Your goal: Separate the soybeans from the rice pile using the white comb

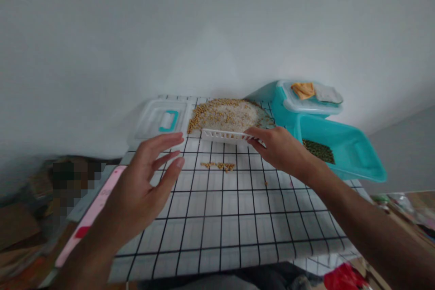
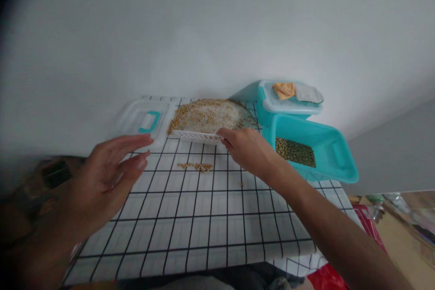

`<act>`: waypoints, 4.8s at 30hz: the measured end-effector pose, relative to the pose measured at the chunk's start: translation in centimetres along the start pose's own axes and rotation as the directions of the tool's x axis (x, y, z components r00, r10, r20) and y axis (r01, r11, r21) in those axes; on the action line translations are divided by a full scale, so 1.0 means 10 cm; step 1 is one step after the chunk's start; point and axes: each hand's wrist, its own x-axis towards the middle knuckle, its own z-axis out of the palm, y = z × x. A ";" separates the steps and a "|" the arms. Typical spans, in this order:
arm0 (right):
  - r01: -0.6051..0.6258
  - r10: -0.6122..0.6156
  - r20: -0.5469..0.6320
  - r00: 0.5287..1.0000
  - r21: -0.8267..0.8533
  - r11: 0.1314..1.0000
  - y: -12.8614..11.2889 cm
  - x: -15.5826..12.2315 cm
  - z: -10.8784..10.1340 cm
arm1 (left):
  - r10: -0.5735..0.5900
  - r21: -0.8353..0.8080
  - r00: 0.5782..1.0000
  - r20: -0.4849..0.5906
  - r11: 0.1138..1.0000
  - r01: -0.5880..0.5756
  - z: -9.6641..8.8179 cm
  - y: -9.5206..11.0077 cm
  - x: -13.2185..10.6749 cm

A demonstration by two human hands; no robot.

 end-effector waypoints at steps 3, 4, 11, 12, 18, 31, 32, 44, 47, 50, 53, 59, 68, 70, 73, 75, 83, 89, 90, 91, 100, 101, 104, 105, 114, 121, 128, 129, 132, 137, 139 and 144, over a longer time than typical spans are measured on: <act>-0.019 0.019 -0.006 1.000 0.021 1.000 0.04 0.06 0.00 | -0.061 0.075 0.998 0.031 0.995 0.059 -0.02 -0.09 -0.21; -0.030 0.030 -0.009 1.000 0.027 0.999 0.05 0.08 -0.01 | -0.067 0.115 0.997 0.034 0.991 0.063 -0.02 -0.13 -0.28; -0.079 0.081 -0.019 0.997 0.089 0.993 0.04 0.08 -0.14 | 0.039 0.379 0.992 0.124 0.922 -0.084 -0.08 -0.48 -0.60; -0.085 0.089 -0.031 0.996 0.104 0.991 0.03 0.06 -0.17 | 0.058 0.387 0.989 0.139 0.916 -0.108 -0.10 -0.51 -0.63; -0.062 0.069 -0.035 0.997 0.180 0.982 -0.07 -0.12 -0.27 | 0.085 0.384 0.974 0.210 0.909 -0.162 -0.10 -0.61 -0.76; 0.083 -0.075 -0.083 0.994 0.095 0.992 0.04 -0.66 -0.17 | 0.118 0.413 0.960 0.253 0.884 -0.218 0.15 -0.71 -0.85; 0.097 -0.090 -0.081 0.993 0.091 0.991 0.05 -0.66 -0.17 | 0.121 0.407 0.961 0.249 0.887 -0.217 0.16 -0.69 -0.84; 0.036 -0.023 -0.135 0.991 0.090 0.995 -0.56 -1.06 -0.28 | 0.107 0.401 0.968 0.229 0.895 -0.194 0.17 -0.61 -0.82; -0.097 0.131 -0.223 0.966 0.161 0.982 -0.84 -1.11 -0.16 | 0.110 0.406 0.967 0.230 0.892 -0.198 0.17 -0.62 -0.81; -0.303 0.364 -0.317 0.876 0.226 0.926 -1.13 -1.06 0.01 | 0.106 0.412 0.968 0.227 0.890 -0.194 0.18 -0.64 -0.82; -0.357 0.445 -0.400 0.801 0.278 0.892 -1.40 -0.91 0.19 | 0.098 0.418 0.968 0.229 0.889 -0.189 0.17 -0.65 -0.83; -0.374 0.486 -0.378 0.788 0.334 0.865 -1.62 -0.65 0.47 | 0.114 0.422 0.968 0.222 0.884 -0.200 0.15 -0.61 -0.81; -0.442 0.547 -0.354 0.759 0.336 0.832 -1.55 -0.59 0.51 | 0.119 0.415 0.967 0.227 0.886 -0.206 0.15 -0.58 -0.79; -0.453 0.559 -0.341 0.755 0.345 0.822 -1.55 -0.59 0.51 | 0.119 0.415 0.969 0.217 0.887 -0.202 0.15 -0.57 -0.79; -0.467 0.571 -0.324 0.754 0.347 0.814 -1.54 -0.59 0.50 | 0.117 0.414 0.969 0.218 0.888 -0.201 0.15 -0.56 -0.79; -0.472 0.571 -0.320 0.756 0.338 0.814 -1.53 -0.59 0.47 | 0.119 0.410 0.967 0.224 0.889 -0.204 0.15 -0.56 -0.78; -0.483 0.562 -0.356 0.747 0.291 0.826 -1.44 -0.62 0.39 | 0.112 0.412 0.964 0.240 0.888 -0.205 0.13 -0.54 -0.78; -0.448 0.547 -0.358 0.757 0.324 0.833 -1.49 -0.59 0.41 | 0.108 0.411 0.968 0.228 0.890 -0.196 0.15 -0.55 -0.79; -0.447 0.550 -0.351 0.758 0.333 0.830 -1.51 -0.58 0.42 | 0.107 0.409 0.968 0.226 0.891 -0.194 0.15 -0.56 -0.79; -0.448 0.553 -0.348 0.757 0.341 0.827 -1.52 -0.57 0.43 | 0.107 0.407 0.968 0.226 0.893 -0.194 0.15 -0.56 -0.79; -0.446 0.543 -0.355 0.760 0.322 0.835 -1.55 -0.52 0.49 | 0.102 0.404 0.969 0.225 0.895 -0.188 0.15 -0.55 -0.79; -0.445 0.540 -0.355 0.763 0.317 0.837 -1.55 -0.52 0.49 | 0.101 0.405 0.969 0.225 0.895 -0.187 0.15 -0.55 -0.79; -0.447 0.534 -0.360 0.765 0.300 0.842 -1.56 -0.50 0.48 | 0.097 0.411 0.969 0.226 0.893 -0.186 0.14 -0.55 -0.79; -0.445 0.530 -0.363 0.766 0.296 0.845 -1.56 -0.49 0.48 | 0.098 0.412 0.969 0.229 0.892 -0.188 0.14 -0.55 -0.79; -0.434 0.537 -0.314 0.783 0.342 0.833 -1.61 -0.49 0.54 | 0.101 0.410 0.967 0.233 0.892 -0.192 0.13 -0.53 -0.79; -0.382 0.465 -0.271 0.842 0.307 0.871 -1.42 -0.46 0.45 | 0.109 0.402 0.967 0.229 0.895 -0.196 0.14 -0.51 -0.76; -0.293 0.359 -0.285 0.889 0.250 0.923 -1.12 -0.29 0.37 | 0.112 0.389 0.964 0.242 0.899 -0.202 0.14 -0.51 -0.76; -0.280 0.347 -0.293 0.891 0.247 0.928 -1.11 -0.27 0.37 | 0.113 0.388 0.964 0.239 0.899 -0.201 0.14 -0.51 -0.76; -0.270 0.345 -0.306 0.887 0.263 0.926 -1.08 -0.25 0.35 | 0.108 0.390 0.966 0.236 0.900 -0.196 0.14 -0.52 -0.77; -0.316 0.386 -0.338 0.859 0.244 0.917 -0.90 -0.31 0.10 | 0.108 0.383 0.966 0.236 0.903 -0.194 0.14 -0.52 -0.78; -0.282 0.328 -0.312 0.892 0.184 0.942 -0.75 -0.35 -0.05 | 0.103 0.381 0.965 0.243 0.905 -0.192 0.14 -0.53 -0.78; -0.180 0.188 -0.172 0.967 0.062 0.982 -0.39 -0.55 -0.29 | 0.106 0.378 0.967 0.232 0.906 -0.190 0.14 -0.55 -0.79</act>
